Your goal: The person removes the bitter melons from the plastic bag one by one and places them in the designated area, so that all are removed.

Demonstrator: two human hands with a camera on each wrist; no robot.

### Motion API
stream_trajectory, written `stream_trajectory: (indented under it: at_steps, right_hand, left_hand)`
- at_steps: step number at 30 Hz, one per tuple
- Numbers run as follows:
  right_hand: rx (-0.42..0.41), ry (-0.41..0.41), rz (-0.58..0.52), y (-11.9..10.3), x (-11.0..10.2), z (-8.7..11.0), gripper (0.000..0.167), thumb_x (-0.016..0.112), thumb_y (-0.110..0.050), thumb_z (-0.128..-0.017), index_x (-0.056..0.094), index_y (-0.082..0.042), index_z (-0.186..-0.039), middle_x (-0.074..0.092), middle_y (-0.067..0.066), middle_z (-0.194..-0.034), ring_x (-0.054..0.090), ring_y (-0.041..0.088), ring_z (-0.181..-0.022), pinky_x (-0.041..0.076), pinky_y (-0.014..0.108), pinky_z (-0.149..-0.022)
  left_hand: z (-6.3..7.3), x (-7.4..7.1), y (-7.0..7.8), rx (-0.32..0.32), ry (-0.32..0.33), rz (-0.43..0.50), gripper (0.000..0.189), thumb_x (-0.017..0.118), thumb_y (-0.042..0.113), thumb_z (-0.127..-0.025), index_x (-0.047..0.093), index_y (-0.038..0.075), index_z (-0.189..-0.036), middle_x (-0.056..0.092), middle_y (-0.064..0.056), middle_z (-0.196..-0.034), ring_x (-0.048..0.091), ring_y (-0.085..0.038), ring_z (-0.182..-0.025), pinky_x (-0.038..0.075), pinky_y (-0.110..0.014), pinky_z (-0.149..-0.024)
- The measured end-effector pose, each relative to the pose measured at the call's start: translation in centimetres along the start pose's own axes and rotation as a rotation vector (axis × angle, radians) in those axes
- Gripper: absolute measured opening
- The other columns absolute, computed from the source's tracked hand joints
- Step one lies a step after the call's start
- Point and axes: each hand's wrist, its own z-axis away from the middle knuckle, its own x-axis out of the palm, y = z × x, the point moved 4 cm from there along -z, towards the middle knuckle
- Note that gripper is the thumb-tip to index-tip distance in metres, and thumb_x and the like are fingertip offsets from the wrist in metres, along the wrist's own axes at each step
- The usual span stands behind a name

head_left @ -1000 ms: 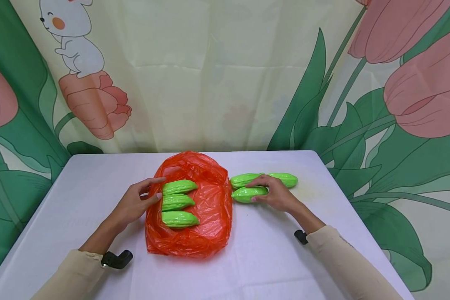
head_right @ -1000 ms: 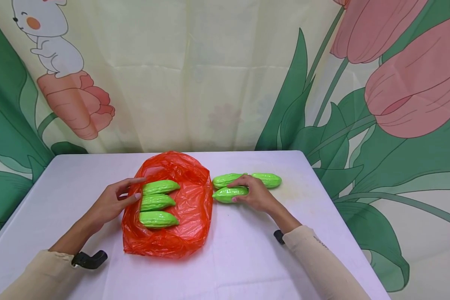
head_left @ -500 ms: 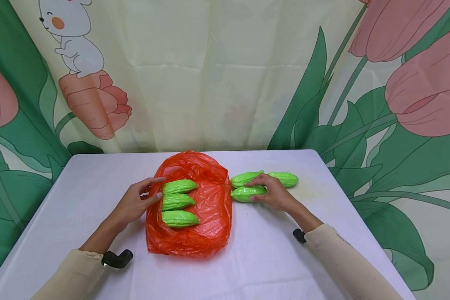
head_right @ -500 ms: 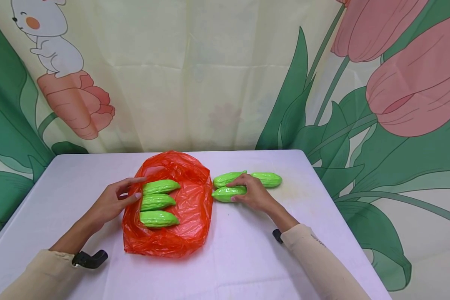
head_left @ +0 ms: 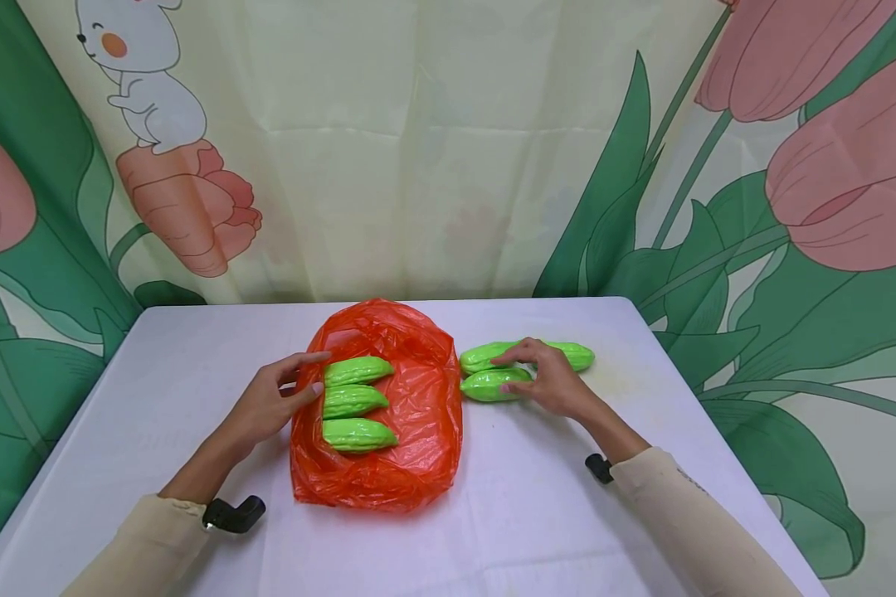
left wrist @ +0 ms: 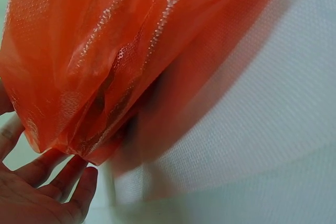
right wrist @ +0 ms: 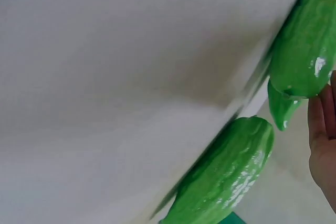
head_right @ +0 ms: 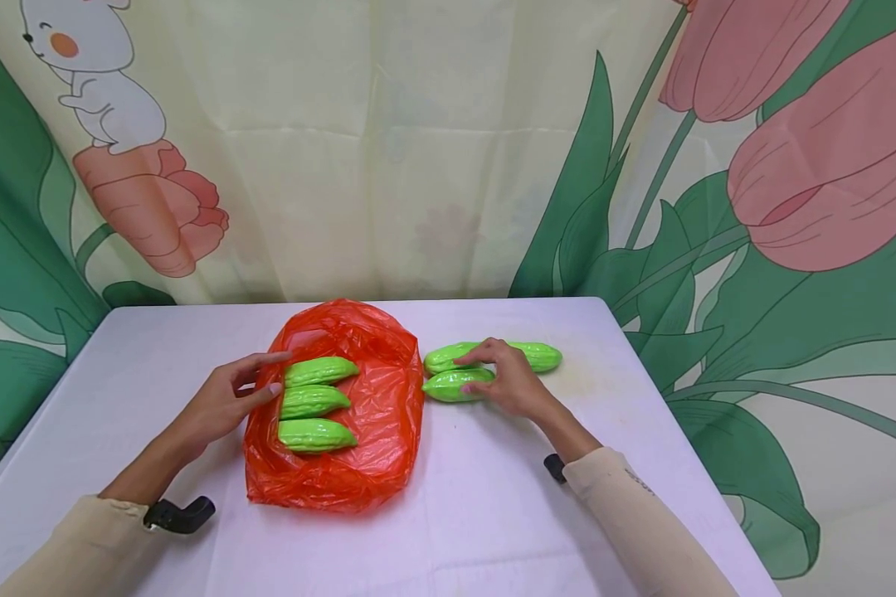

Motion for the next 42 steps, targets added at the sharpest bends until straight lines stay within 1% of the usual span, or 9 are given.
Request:
stream_trajectory:
  at_steps: [3, 9, 16, 22, 26, 29, 33, 37, 42]
  right_hand:
    - [-0.024, 0.019, -0.017, -0.6, -0.2, -0.1, 0.044, 0.092, -0.014, -0.083, 0.079, -0.015, -0.125, 0.072, 0.010, -0.121, 0.064, 0.033, -0.124, 0.051, 0.058, -0.112]
    - [-0.099, 0.038, -0.105, -2.2, -0.2, -0.3, 0.046, 0.091, -0.006, -0.081, 0.078, -0.012, -0.125, 0.072, 0.017, -0.120, 0.065, 0.041, -0.120, 0.052, 0.060, -0.111]
    - [-0.106, 0.005, -0.201, -4.2, 0.6, -0.8, 0.049, 0.090, -0.007, -0.084, 0.076, -0.015, -0.131, 0.071, 0.019, -0.126, 0.064, 0.041, -0.127, 0.050, 0.064, -0.113]
    - [-0.148, -0.037, -0.246, -6.0, 1.7, -1.2, 0.051, 0.090, -0.007, -0.084, 0.075, -0.013, -0.132, 0.071, 0.018, -0.127, 0.063, 0.045, -0.128, 0.050, 0.065, -0.112]
    - [-0.169, -0.066, -0.264, -7.2, 2.5, -1.4, 0.051, 0.090, -0.010, -0.085, 0.074, -0.012, -0.133, 0.071, 0.018, -0.128, 0.064, 0.040, -0.128, 0.052, 0.065, -0.110]
    - [-0.194, -0.075, -0.271, -7.9, 3.0, -1.7, 0.051, 0.090, -0.010, -0.084, 0.074, -0.011, -0.133, 0.071, 0.013, -0.126, 0.065, 0.038, -0.126, 0.054, 0.064, -0.108]
    - [-0.218, -0.081, -0.268, -8.6, 3.8, -2.3, 0.052, 0.089, -0.009, -0.085, 0.073, -0.013, -0.135, 0.071, 0.006, -0.126, 0.065, 0.041, -0.126, 0.056, 0.061, -0.107]
    - [-0.218, -0.087, -0.252, -9.1, 4.3, -3.0, 0.052, 0.088, -0.012, -0.087, 0.072, -0.013, -0.137, 0.070, 0.007, -0.131, 0.066, 0.034, -0.128, 0.058, 0.057, -0.105]
    - [-0.238, -0.087, -0.234, -9.7, 5.2, -4.0, 0.054, 0.089, -0.011, -0.086, 0.071, -0.015, -0.137, 0.071, 0.008, -0.135, 0.067, 0.025, -0.129, 0.056, 0.053, -0.109]
  left_hand:
    - [0.0, -0.1, 0.1, 0.002, 0.003, 0.000, 0.053, 0.067, 0.024, -0.106, 0.053, 0.018, -0.157, 0.046, -0.018, -0.164, 0.052, -0.046, -0.140, 0.059, -0.054, -0.105]
    - [0.0, -0.1, 0.0, -0.003, 0.001, 0.014, 0.053, 0.067, 0.024, -0.106, 0.053, 0.018, -0.157, 0.047, -0.018, -0.164, 0.055, -0.047, -0.139, 0.059, -0.054, -0.105]
    - [0.1, -0.1, 0.0, -0.009, -0.001, 0.018, 0.054, 0.067, 0.024, -0.106, 0.053, 0.018, -0.157, 0.046, -0.018, -0.164, 0.055, -0.047, -0.139, 0.060, -0.053, -0.104]
    - [0.1, 0.0, 0.0, -0.014, -0.002, 0.019, 0.053, 0.066, 0.023, -0.106, 0.052, 0.017, -0.157, 0.046, -0.018, -0.164, 0.054, -0.047, -0.140, 0.060, -0.052, -0.104]
    - [0.1, 0.0, 0.1, -0.012, -0.001, 0.018, 0.053, 0.066, 0.022, -0.106, 0.052, 0.017, -0.157, 0.046, -0.018, -0.164, 0.055, -0.047, -0.139, 0.060, -0.052, -0.104]
    - [0.1, 0.0, 0.1, -0.002, -0.001, 0.019, 0.053, 0.066, 0.022, -0.106, 0.052, 0.017, -0.157, 0.047, -0.018, -0.164, 0.056, -0.047, -0.138, 0.060, -0.052, -0.104]
    - [0.1, 0.0, 0.2, 0.004, -0.001, 0.021, 0.053, 0.066, 0.023, -0.106, 0.052, 0.016, -0.157, 0.047, -0.017, -0.164, 0.056, -0.046, -0.138, 0.060, -0.053, -0.104]
    - [0.1, 0.0, 0.2, 0.005, -0.001, 0.023, 0.053, 0.067, 0.023, -0.106, 0.052, 0.016, -0.157, 0.047, -0.017, -0.164, 0.055, -0.046, -0.138, 0.060, -0.053, -0.105]
    - [0.1, 0.0, 0.2, 0.006, 0.000, 0.019, 0.053, 0.067, 0.023, -0.106, 0.053, 0.016, -0.157, 0.048, -0.017, -0.163, 0.056, -0.046, -0.138, 0.060, -0.053, -0.104]
